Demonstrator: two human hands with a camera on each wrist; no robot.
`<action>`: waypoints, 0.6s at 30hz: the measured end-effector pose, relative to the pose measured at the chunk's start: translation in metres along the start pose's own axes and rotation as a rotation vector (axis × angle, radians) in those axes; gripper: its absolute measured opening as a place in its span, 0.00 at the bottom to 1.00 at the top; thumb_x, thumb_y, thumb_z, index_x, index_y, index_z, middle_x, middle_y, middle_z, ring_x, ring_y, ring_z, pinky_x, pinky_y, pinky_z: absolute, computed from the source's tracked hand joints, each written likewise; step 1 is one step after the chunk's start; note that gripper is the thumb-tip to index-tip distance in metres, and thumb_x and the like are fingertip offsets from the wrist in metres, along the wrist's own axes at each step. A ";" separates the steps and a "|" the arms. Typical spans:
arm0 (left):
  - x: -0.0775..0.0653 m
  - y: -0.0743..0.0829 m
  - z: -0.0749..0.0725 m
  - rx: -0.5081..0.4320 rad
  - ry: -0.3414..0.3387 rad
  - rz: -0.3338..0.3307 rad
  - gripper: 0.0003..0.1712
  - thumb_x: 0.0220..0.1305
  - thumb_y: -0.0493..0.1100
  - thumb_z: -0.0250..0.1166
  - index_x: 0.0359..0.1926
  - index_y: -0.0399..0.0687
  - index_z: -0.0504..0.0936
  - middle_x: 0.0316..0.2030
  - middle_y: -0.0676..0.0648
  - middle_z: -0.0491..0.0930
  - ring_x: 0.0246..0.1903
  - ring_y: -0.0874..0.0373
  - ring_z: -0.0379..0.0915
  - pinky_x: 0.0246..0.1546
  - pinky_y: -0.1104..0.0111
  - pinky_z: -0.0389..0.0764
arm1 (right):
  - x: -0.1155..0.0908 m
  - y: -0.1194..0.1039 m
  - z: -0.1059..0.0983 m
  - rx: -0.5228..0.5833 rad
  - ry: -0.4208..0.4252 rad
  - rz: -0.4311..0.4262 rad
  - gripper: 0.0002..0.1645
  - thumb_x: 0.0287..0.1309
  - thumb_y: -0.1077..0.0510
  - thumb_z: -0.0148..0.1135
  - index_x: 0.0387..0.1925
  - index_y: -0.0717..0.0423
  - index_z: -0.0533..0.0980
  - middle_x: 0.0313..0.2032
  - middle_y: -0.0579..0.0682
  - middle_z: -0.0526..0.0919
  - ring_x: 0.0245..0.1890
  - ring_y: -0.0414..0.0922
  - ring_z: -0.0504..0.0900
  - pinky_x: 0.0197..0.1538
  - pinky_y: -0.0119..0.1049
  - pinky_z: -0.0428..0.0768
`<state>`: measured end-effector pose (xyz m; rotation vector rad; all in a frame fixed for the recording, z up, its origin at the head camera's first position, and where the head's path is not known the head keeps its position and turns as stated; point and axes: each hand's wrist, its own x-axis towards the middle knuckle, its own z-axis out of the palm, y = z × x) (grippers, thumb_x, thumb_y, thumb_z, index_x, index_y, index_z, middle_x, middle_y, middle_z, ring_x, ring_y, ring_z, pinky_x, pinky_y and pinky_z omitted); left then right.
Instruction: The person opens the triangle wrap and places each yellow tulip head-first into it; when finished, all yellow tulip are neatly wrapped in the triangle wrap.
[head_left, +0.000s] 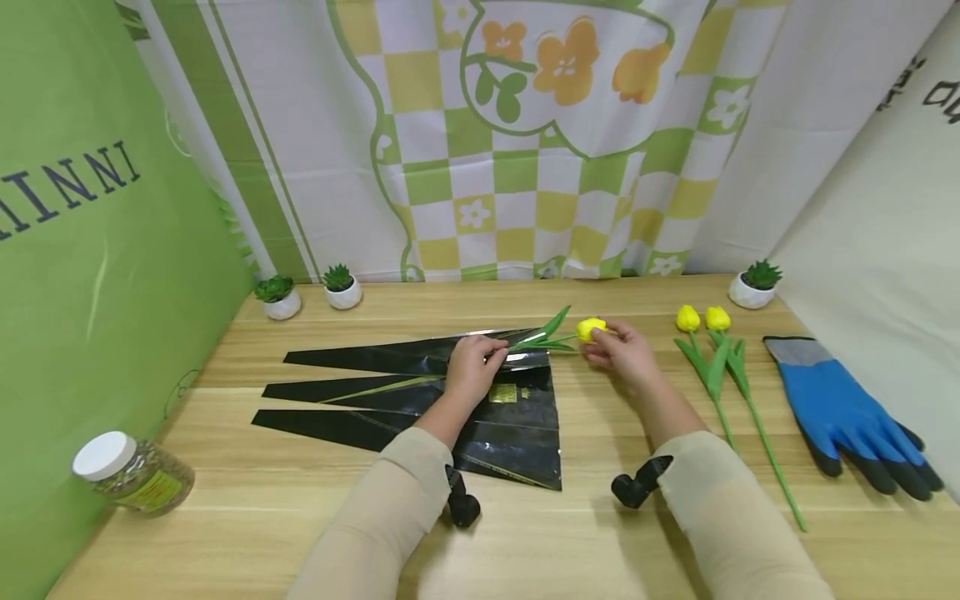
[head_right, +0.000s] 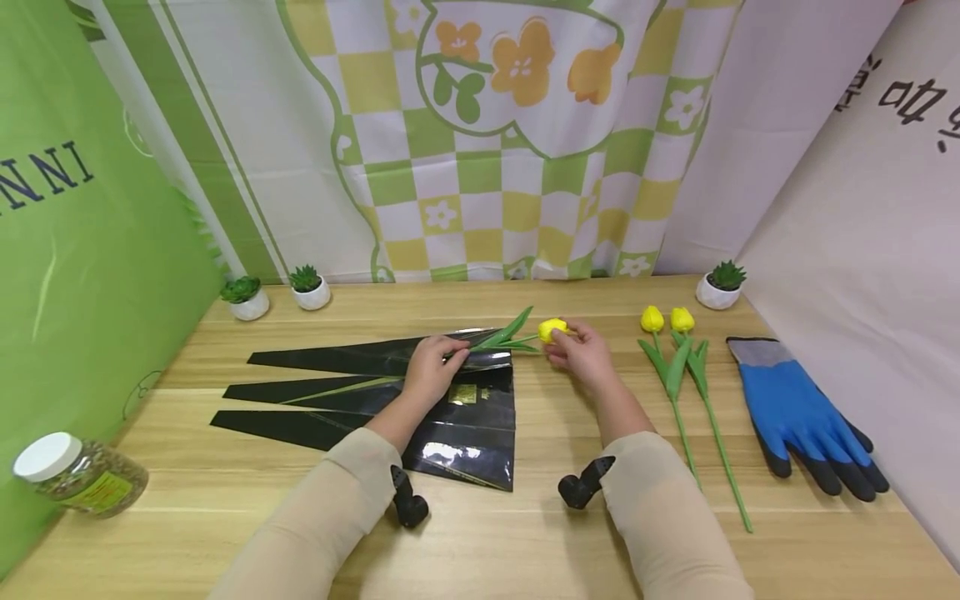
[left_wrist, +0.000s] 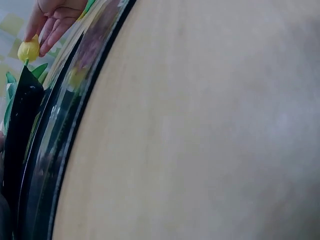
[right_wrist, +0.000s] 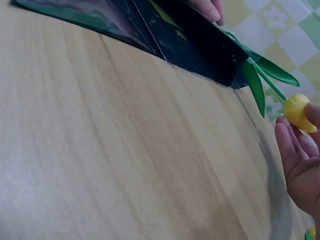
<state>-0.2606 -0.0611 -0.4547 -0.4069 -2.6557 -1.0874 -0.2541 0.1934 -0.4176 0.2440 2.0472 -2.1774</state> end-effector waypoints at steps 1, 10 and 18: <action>0.000 0.000 0.000 0.002 0.003 0.004 0.14 0.68 0.47 0.62 0.49 0.49 0.87 0.45 0.47 0.85 0.51 0.47 0.77 0.56 0.56 0.77 | 0.001 0.001 0.001 -0.029 0.005 -0.004 0.35 0.72 0.58 0.52 0.73 0.65 0.54 0.41 0.42 0.75 0.32 0.30 0.82 0.39 0.21 0.82; 0.001 0.003 -0.001 0.008 0.005 0.025 0.13 0.68 0.46 0.63 0.48 0.48 0.87 0.45 0.46 0.85 0.52 0.47 0.77 0.58 0.56 0.76 | 0.010 0.010 0.015 -0.108 -0.008 -0.084 0.33 0.67 0.63 0.57 0.68 0.72 0.60 0.38 0.44 0.75 0.31 0.30 0.82 0.39 0.23 0.83; 0.001 0.005 -0.002 0.010 -0.009 0.004 0.13 0.68 0.46 0.62 0.49 0.50 0.87 0.46 0.47 0.84 0.53 0.47 0.76 0.59 0.55 0.76 | 0.014 0.014 0.027 -0.113 -0.081 -0.086 0.30 0.67 0.66 0.56 0.67 0.73 0.62 0.37 0.44 0.78 0.32 0.32 0.82 0.40 0.23 0.83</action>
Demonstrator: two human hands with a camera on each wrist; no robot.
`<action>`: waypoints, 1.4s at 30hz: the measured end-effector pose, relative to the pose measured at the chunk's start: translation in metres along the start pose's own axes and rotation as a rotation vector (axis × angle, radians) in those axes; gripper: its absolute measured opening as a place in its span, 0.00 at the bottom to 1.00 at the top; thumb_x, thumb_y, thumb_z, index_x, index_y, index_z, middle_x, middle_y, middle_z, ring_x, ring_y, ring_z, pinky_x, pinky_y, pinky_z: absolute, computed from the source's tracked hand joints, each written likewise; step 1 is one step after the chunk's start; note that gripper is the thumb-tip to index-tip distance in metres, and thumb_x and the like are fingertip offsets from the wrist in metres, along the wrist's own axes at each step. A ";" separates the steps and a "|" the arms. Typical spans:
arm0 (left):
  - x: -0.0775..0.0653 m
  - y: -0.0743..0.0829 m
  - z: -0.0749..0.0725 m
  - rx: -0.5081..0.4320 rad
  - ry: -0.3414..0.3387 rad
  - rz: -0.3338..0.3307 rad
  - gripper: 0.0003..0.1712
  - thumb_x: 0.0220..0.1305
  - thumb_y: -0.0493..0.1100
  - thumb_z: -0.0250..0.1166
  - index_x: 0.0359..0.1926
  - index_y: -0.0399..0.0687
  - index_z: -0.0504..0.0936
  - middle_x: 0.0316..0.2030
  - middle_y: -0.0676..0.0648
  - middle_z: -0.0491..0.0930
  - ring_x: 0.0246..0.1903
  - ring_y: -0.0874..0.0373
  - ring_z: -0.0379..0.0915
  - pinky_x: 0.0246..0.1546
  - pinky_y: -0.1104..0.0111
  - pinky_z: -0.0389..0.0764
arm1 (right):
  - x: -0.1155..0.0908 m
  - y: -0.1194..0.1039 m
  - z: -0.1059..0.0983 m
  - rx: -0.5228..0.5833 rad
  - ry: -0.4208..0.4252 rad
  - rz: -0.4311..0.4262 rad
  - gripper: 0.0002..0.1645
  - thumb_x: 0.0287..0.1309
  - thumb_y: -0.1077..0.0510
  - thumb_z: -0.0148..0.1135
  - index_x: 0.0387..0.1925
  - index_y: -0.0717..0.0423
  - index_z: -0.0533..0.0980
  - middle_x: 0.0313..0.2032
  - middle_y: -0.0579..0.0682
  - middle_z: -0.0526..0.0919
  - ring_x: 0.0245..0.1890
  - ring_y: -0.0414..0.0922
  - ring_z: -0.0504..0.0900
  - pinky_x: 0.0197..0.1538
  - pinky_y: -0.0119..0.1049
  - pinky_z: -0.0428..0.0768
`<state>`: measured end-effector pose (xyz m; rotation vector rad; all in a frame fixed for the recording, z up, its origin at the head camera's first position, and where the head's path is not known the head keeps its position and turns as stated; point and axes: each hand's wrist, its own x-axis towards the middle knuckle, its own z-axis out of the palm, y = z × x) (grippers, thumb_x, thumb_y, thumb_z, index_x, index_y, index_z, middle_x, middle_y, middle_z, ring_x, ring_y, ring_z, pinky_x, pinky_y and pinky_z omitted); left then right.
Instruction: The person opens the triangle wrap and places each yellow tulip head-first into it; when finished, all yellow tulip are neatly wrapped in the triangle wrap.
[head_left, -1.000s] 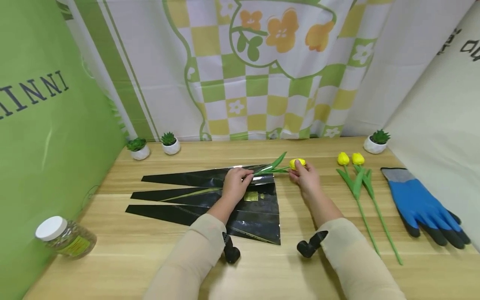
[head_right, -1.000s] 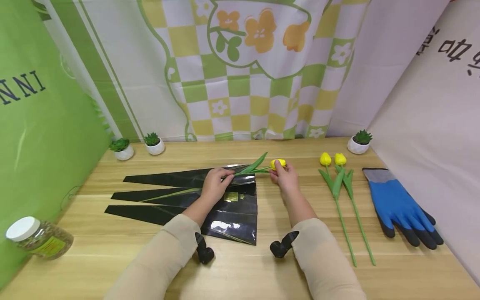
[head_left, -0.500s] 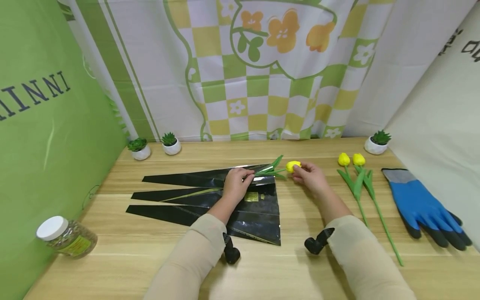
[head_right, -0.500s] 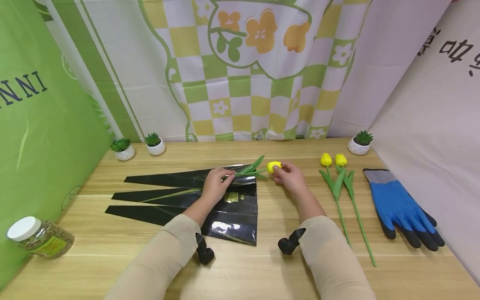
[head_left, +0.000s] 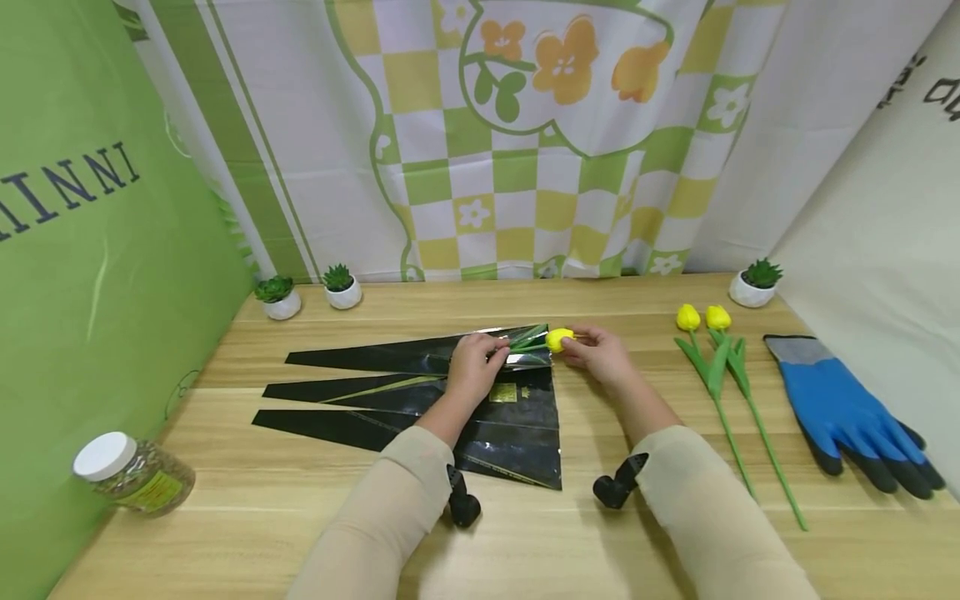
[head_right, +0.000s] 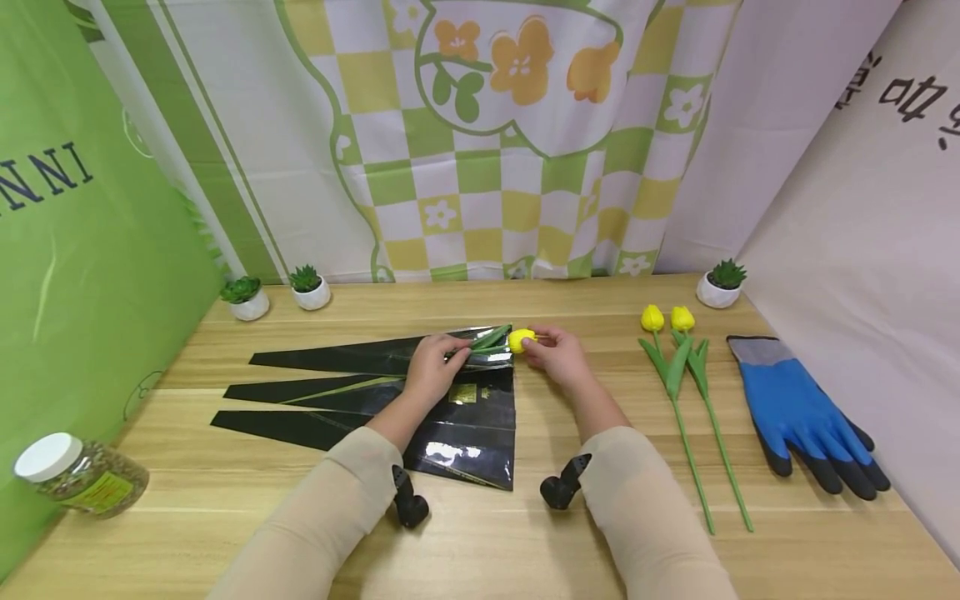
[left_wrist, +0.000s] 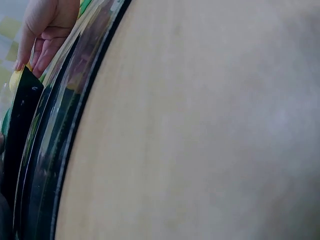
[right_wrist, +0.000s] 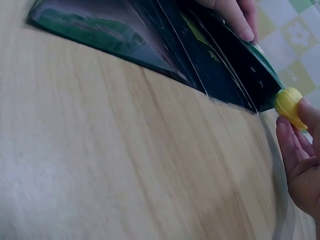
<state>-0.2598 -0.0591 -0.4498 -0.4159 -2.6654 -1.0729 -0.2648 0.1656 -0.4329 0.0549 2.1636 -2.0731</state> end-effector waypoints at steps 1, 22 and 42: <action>0.000 0.000 0.000 0.001 -0.003 -0.002 0.13 0.68 0.46 0.62 0.49 0.50 0.87 0.46 0.47 0.84 0.53 0.48 0.76 0.58 0.56 0.76 | 0.000 0.000 0.001 -0.003 -0.006 0.006 0.30 0.67 0.66 0.56 0.67 0.72 0.62 0.39 0.45 0.79 0.32 0.32 0.83 0.41 0.23 0.83; 0.002 0.004 -0.003 -0.022 -0.019 -0.012 0.13 0.68 0.46 0.63 0.49 0.50 0.87 0.48 0.47 0.83 0.55 0.47 0.75 0.59 0.55 0.76 | 0.004 -0.005 0.015 -0.249 -0.061 0.023 0.25 0.65 0.64 0.60 0.62 0.70 0.71 0.55 0.66 0.77 0.38 0.33 0.79 0.44 0.23 0.82; 0.003 0.004 -0.003 -0.005 -0.059 -0.059 0.13 0.68 0.48 0.62 0.51 0.54 0.86 0.49 0.48 0.82 0.55 0.49 0.75 0.57 0.55 0.78 | 0.001 0.001 0.012 -0.173 -0.061 0.017 0.24 0.65 0.66 0.59 0.60 0.75 0.70 0.42 0.56 0.83 0.33 0.31 0.80 0.40 0.22 0.82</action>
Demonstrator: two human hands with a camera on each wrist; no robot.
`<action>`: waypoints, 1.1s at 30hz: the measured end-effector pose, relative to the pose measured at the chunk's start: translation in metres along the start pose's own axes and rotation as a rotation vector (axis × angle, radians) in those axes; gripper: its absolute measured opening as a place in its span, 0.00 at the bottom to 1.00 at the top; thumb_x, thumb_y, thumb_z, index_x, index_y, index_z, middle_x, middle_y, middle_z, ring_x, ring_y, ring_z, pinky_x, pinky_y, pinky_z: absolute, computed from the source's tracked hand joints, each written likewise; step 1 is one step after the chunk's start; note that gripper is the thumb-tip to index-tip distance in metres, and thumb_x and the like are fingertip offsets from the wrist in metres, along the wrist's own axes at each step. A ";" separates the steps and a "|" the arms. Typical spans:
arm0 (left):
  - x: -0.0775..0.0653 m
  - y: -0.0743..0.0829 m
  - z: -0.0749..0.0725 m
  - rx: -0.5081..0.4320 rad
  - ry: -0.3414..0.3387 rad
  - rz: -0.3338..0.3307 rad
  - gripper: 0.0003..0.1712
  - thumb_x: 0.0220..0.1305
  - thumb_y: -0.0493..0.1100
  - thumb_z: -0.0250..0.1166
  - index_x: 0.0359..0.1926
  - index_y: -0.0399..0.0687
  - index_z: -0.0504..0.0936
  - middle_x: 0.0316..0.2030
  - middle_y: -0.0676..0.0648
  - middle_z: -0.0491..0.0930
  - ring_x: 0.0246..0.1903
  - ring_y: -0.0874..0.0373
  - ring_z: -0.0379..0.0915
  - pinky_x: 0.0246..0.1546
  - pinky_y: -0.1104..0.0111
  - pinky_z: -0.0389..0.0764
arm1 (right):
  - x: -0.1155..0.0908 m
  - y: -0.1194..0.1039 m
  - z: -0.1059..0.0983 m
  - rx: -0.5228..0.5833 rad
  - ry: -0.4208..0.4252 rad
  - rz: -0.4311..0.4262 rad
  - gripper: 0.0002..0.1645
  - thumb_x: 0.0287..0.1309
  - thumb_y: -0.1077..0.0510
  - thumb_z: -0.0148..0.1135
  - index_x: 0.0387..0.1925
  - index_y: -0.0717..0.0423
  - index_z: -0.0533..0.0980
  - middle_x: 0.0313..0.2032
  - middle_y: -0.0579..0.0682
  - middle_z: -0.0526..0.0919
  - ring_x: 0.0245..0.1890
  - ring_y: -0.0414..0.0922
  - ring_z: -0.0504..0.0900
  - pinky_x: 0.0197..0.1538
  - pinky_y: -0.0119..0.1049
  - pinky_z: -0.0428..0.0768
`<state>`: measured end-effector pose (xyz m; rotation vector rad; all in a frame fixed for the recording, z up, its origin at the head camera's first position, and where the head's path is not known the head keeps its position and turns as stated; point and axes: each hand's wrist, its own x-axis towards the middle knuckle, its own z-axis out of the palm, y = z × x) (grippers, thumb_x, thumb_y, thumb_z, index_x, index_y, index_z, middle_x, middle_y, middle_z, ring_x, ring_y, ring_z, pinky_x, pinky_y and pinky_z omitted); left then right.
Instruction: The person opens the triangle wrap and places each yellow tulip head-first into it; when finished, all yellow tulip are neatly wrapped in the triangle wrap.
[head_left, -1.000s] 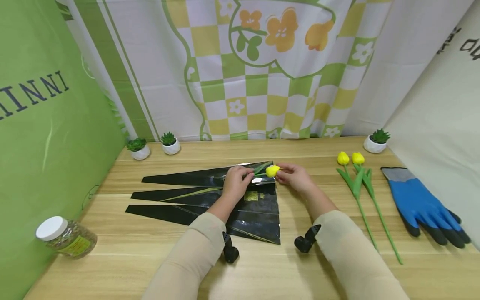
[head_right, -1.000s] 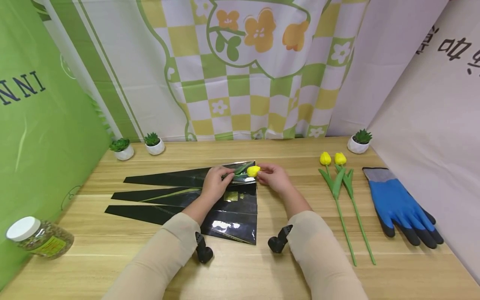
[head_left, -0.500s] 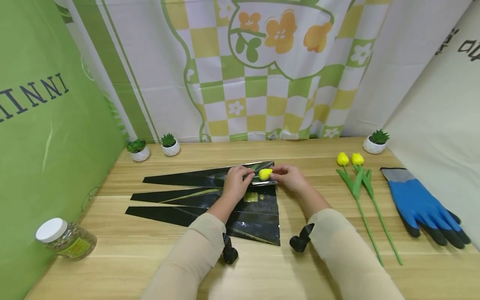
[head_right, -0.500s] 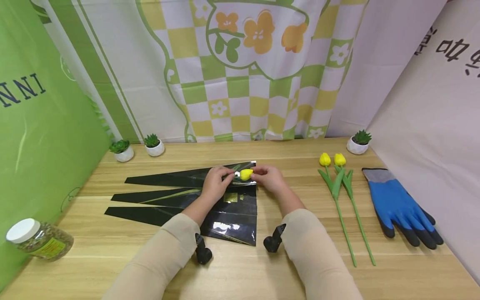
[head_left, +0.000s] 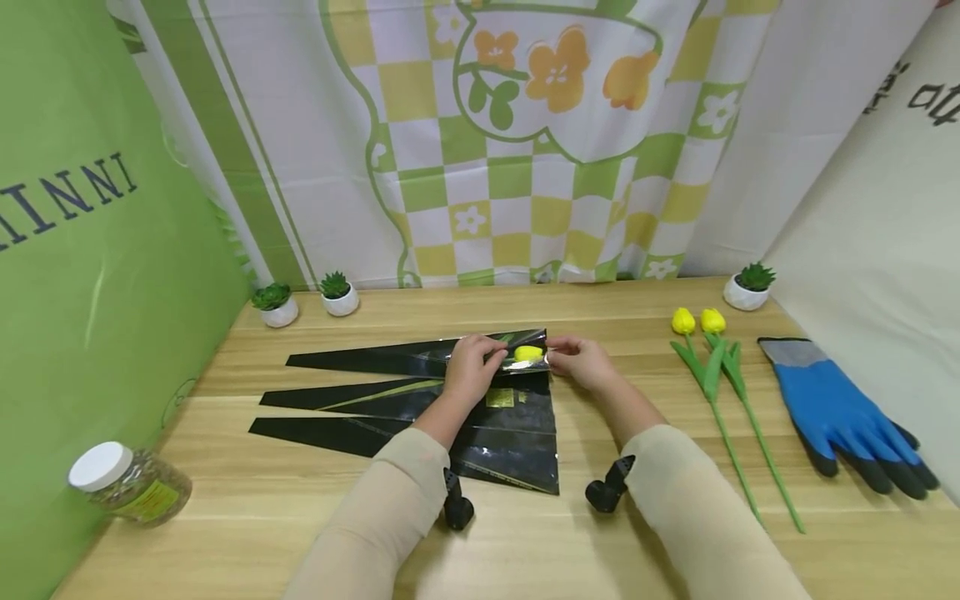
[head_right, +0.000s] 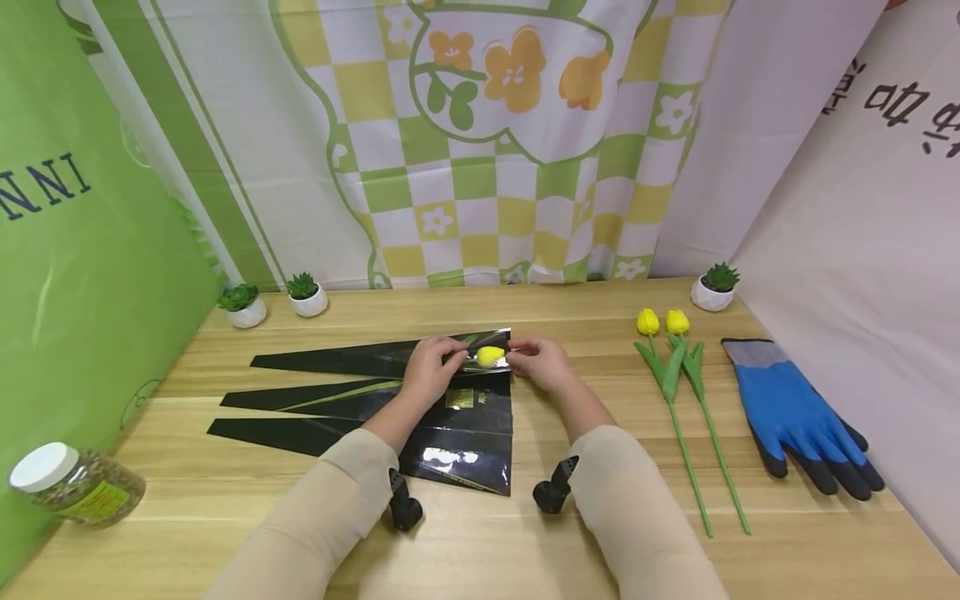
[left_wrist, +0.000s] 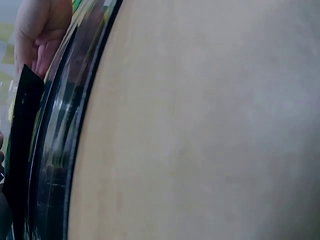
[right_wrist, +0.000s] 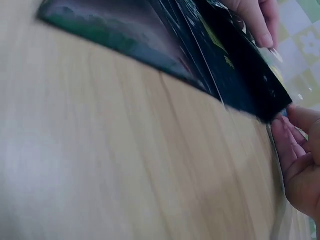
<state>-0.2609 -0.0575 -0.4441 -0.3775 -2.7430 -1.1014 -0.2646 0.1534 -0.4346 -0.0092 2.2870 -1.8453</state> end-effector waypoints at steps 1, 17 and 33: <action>0.000 0.000 0.000 -0.002 -0.006 -0.008 0.13 0.68 0.48 0.62 0.51 0.55 0.86 0.50 0.49 0.82 0.56 0.49 0.74 0.58 0.54 0.77 | -0.002 -0.001 -0.003 0.025 -0.005 0.001 0.24 0.66 0.66 0.57 0.60 0.76 0.68 0.42 0.55 0.83 0.33 0.32 0.81 0.40 0.23 0.82; 0.010 -0.005 0.000 -0.024 0.022 -0.015 0.14 0.68 0.47 0.62 0.51 0.52 0.86 0.52 0.45 0.82 0.59 0.46 0.73 0.64 0.53 0.72 | -0.060 -0.009 -0.092 -0.238 0.009 0.048 0.30 0.71 0.56 0.54 0.65 0.73 0.65 0.53 0.64 0.79 0.38 0.27 0.80 0.47 0.26 0.83; 0.020 -0.011 -0.005 0.009 0.044 -0.039 0.14 0.69 0.46 0.62 0.52 0.51 0.85 0.49 0.46 0.82 0.55 0.46 0.75 0.59 0.53 0.76 | -0.110 0.007 -0.166 -0.579 0.076 0.074 0.32 0.69 0.52 0.56 0.63 0.72 0.67 0.54 0.71 0.76 0.47 0.50 0.82 0.44 0.38 0.84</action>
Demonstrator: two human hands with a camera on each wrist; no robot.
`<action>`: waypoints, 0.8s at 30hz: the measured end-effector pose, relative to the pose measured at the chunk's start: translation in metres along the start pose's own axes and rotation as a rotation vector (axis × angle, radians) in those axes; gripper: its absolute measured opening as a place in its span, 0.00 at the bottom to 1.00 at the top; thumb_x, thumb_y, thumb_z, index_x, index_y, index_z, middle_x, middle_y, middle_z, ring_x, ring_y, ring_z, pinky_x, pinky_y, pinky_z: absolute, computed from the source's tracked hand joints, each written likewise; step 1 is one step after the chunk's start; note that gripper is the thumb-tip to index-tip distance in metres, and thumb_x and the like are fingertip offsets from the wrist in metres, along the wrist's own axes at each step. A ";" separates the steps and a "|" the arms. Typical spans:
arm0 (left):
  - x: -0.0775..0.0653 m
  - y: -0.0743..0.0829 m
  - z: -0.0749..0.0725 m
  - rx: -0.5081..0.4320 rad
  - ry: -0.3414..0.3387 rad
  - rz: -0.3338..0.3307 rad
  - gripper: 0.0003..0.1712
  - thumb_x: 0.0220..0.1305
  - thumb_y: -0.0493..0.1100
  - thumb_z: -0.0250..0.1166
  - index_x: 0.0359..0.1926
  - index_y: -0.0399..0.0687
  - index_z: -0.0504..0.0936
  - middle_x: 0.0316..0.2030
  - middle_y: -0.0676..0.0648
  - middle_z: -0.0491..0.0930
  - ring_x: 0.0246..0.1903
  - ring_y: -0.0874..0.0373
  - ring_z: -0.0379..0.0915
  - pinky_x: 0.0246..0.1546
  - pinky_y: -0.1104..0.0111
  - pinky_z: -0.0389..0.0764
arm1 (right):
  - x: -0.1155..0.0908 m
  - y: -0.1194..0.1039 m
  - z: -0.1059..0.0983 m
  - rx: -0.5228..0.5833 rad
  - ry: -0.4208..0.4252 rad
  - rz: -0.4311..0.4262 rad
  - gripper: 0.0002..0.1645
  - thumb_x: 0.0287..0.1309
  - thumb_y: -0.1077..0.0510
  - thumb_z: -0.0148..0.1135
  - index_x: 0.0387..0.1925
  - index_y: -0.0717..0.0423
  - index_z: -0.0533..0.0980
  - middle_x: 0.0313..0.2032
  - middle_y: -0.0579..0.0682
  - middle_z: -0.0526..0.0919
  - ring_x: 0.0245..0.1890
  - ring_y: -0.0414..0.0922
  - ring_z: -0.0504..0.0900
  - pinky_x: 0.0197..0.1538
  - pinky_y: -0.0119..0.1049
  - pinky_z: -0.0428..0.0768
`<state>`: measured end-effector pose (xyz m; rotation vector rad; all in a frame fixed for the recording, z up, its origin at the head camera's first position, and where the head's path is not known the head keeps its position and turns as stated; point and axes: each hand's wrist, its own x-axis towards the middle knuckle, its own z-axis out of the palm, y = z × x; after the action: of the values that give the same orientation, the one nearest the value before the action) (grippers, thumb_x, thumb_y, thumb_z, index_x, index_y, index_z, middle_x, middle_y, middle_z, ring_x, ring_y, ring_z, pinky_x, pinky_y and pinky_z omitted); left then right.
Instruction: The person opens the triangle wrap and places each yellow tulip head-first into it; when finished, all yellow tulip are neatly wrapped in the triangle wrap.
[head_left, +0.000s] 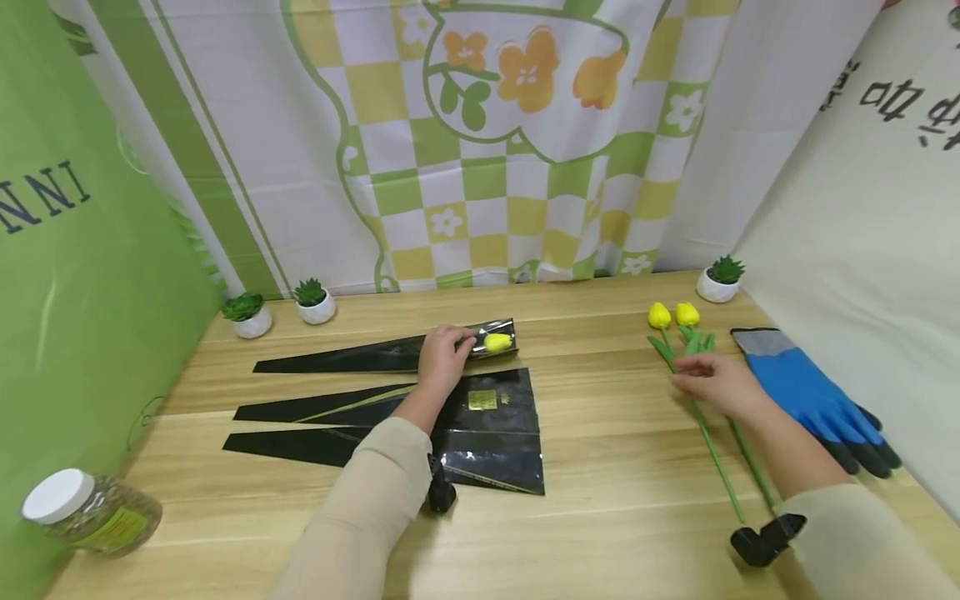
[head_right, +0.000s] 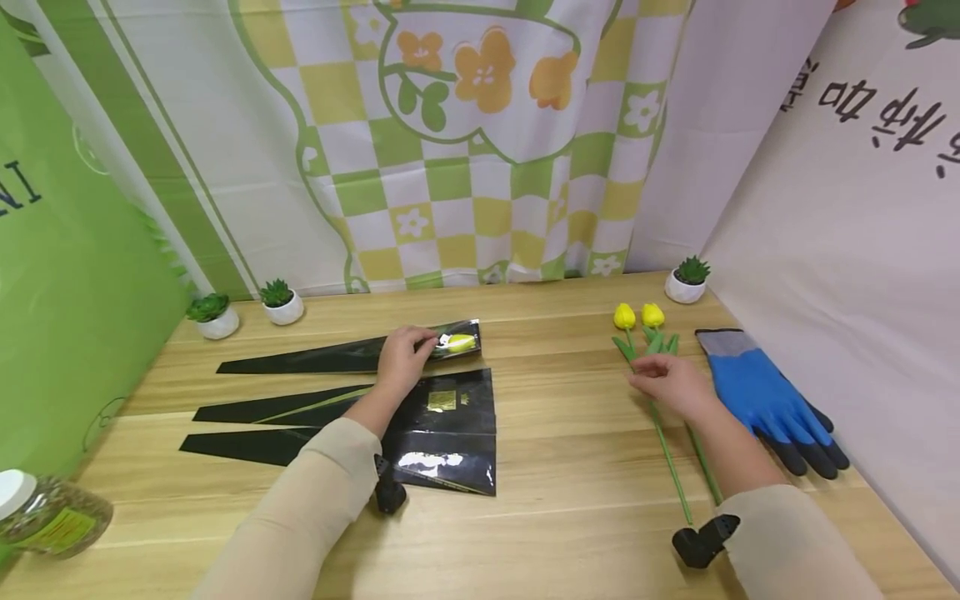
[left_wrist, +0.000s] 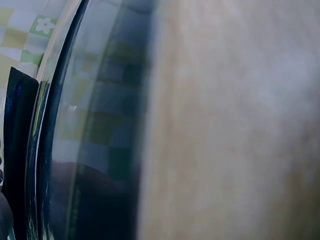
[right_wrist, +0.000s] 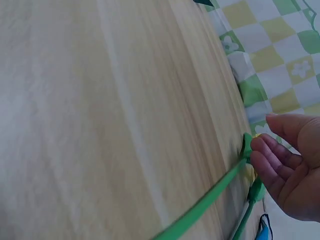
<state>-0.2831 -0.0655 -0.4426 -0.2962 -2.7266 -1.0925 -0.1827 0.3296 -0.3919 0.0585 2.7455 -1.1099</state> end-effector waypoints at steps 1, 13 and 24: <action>0.000 0.000 0.000 -0.003 0.002 -0.002 0.14 0.69 0.45 0.62 0.52 0.51 0.85 0.49 0.46 0.82 0.54 0.46 0.75 0.58 0.53 0.76 | -0.002 0.002 -0.001 -0.027 0.005 0.010 0.32 0.68 0.52 0.57 0.63 0.71 0.68 0.54 0.70 0.76 0.47 0.53 0.81 0.44 0.39 0.84; 0.004 0.001 0.002 0.028 0.041 0.007 0.14 0.69 0.47 0.62 0.51 0.51 0.86 0.50 0.45 0.82 0.54 0.47 0.74 0.62 0.54 0.73 | -0.016 0.013 -0.003 -0.116 -0.009 0.143 0.36 0.61 0.47 0.64 0.58 0.73 0.70 0.51 0.71 0.77 0.45 0.58 0.80 0.40 0.42 0.82; 0.003 0.003 0.001 0.073 0.082 -0.019 0.13 0.67 0.46 0.64 0.49 0.53 0.87 0.50 0.46 0.83 0.55 0.45 0.73 0.66 0.52 0.67 | -0.017 0.008 0.005 -0.101 0.002 0.245 0.29 0.59 0.52 0.66 0.51 0.73 0.71 0.41 0.65 0.79 0.31 0.45 0.81 0.31 0.36 0.80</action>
<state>-0.2848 -0.0620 -0.4407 -0.2103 -2.6943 -0.9847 -0.1647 0.3321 -0.3978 0.3706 2.6997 -0.9061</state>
